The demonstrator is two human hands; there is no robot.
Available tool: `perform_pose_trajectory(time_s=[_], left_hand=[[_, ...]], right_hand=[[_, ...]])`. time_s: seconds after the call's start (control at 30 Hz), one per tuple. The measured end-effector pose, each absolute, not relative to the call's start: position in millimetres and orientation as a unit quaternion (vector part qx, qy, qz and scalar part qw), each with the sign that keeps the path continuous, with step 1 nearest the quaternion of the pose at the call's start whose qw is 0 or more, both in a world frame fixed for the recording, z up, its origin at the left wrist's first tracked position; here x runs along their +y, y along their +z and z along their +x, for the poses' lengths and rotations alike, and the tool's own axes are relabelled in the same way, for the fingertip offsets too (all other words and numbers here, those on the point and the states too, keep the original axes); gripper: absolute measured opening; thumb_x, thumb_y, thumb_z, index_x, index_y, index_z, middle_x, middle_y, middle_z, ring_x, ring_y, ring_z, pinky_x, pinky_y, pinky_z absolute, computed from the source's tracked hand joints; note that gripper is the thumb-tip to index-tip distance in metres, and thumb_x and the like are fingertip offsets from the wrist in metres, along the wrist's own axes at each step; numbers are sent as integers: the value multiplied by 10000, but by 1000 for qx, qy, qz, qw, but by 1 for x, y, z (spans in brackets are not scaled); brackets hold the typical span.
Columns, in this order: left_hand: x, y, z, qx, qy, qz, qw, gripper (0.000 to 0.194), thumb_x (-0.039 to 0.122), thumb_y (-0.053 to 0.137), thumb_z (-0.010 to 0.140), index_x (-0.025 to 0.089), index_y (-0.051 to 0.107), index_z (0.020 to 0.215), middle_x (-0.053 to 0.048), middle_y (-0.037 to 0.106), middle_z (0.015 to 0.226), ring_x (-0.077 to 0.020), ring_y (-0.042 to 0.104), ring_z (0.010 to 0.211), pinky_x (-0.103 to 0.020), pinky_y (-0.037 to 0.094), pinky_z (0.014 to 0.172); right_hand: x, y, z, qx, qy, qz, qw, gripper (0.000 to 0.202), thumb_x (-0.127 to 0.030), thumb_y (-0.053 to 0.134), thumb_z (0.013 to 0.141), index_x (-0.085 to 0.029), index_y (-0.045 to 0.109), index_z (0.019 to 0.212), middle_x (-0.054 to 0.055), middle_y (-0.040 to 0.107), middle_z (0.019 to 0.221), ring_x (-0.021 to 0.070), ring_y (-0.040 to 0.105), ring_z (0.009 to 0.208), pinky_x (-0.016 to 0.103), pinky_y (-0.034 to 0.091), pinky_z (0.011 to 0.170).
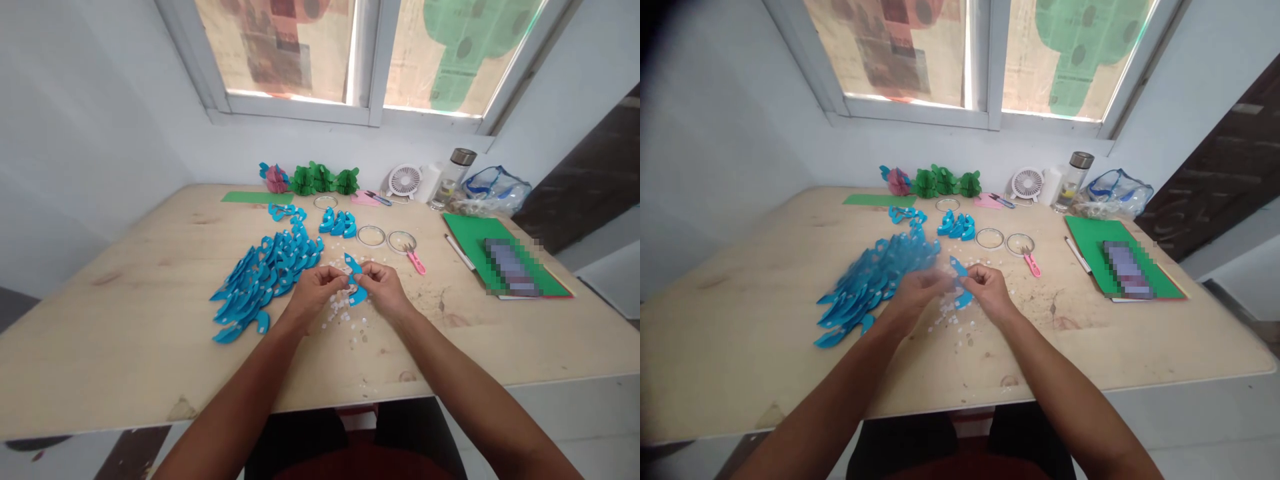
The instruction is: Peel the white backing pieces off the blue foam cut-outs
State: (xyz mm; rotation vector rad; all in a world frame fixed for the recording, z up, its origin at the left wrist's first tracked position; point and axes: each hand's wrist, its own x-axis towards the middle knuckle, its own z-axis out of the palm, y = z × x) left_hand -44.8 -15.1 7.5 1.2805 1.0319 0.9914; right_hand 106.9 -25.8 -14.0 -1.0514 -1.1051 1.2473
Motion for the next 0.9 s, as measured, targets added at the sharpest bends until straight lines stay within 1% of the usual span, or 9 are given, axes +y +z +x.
perform_pose_trajectory(time_s=[0.17, 0.33, 0.47, 0.57, 0.67, 0.83, 0.9], left_hand=[[-17, 14, -44, 456, 437, 531, 565, 170, 321, 691, 603, 158, 642, 594, -5, 640, 573, -133, 566, 555, -244, 434, 564], [-20, 21, -45, 463, 436, 520, 570, 176, 322, 680, 616, 150, 649, 627, -6, 642, 594, -133, 569, 577, -241, 433, 581], [-16, 14, -44, 463, 448, 529, 553, 191, 333, 670, 624, 143, 645, 634, -16, 650, 608, -138, 575, 589, -244, 435, 595], [-13, 7, -44, 472, 461, 538, 524, 179, 323, 668, 622, 145, 646, 635, -12, 651, 604, -137, 574, 586, -242, 435, 592], [-13, 6, -43, 480, 459, 541, 516, 172, 318, 669, 622, 149, 652, 649, -14, 657, 618, -139, 575, 586, -240, 432, 572], [-18, 14, -43, 480, 456, 538, 521, 187, 338, 650, 642, 156, 667, 679, -19, 660, 619, -145, 581, 592, -240, 432, 568], [-19, 16, -43, 480, 443, 548, 523, 180, 337, 646, 643, 158, 664, 661, -19, 653, 605, -146, 575, 587, -241, 429, 566]], right_hand=[[-27, -15, 107, -450, 557, -428, 552, 212, -369, 701, 645, -174, 623, 674, -22, 571, 599, 98, 484, 530, 231, 378, 538], [-28, -14, 108, -448, 568, -410, 556, 237, -403, 641, 710, -168, 623, 689, -14, 578, 628, 101, 503, 580, 237, 394, 600], [-29, -10, 108, -471, 560, -426, 532, 207, -370, 668, 684, -167, 634, 707, -13, 598, 631, 98, 506, 562, 230, 382, 569], [-29, -10, 106, -486, 542, -441, 524, 199, -350, 689, 656, -163, 620, 671, -16, 590, 592, 97, 495, 530, 223, 365, 523], [-28, -12, 106, -492, 529, -449, 526, 191, -336, 683, 655, -162, 606, 652, -23, 567, 560, 89, 472, 497, 221, 353, 497], [-27, -15, 107, -499, 518, -454, 526, 210, -359, 670, 660, -162, 597, 653, -27, 541, 534, 89, 453, 480, 223, 350, 477], [-27, -14, 107, -502, 514, -458, 523, 222, -369, 668, 661, -159, 596, 654, -26, 540, 534, 87, 449, 478, 220, 344, 472]])
